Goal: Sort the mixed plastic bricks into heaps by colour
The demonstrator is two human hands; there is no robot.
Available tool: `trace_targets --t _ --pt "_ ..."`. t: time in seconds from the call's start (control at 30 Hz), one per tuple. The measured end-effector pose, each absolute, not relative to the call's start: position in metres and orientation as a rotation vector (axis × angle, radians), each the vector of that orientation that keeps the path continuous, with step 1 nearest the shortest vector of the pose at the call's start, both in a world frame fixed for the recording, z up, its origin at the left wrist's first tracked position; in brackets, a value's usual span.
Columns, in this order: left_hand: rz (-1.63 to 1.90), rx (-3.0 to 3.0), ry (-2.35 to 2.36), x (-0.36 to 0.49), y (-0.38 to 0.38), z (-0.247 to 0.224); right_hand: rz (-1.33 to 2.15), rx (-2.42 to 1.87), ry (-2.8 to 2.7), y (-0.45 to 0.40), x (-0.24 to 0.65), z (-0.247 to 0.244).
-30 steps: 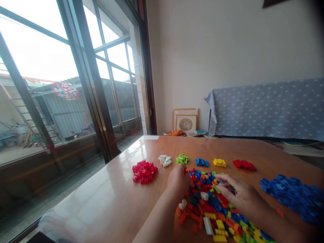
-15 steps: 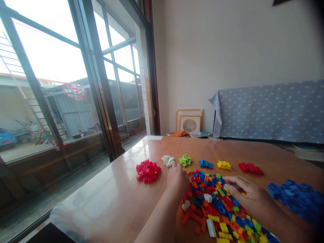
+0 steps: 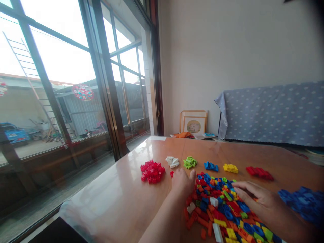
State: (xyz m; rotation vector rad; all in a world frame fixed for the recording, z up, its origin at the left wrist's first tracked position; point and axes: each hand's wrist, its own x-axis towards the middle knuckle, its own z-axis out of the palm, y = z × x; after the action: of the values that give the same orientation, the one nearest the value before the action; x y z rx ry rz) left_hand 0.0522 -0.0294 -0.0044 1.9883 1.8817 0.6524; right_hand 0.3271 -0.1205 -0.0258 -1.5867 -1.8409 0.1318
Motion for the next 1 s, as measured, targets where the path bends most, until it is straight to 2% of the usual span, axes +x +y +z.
trace_targets --t 0.63,1.0 --pt "0.613 1.887 2.107 0.032 -0.01 0.0 0.194 -1.551 -1.784 -0.122 0.323 -0.009" --pt "0.605 2.044 1.984 0.039 -0.01 -0.006 0.195 -1.542 -1.733 -0.131 0.311 0.005"
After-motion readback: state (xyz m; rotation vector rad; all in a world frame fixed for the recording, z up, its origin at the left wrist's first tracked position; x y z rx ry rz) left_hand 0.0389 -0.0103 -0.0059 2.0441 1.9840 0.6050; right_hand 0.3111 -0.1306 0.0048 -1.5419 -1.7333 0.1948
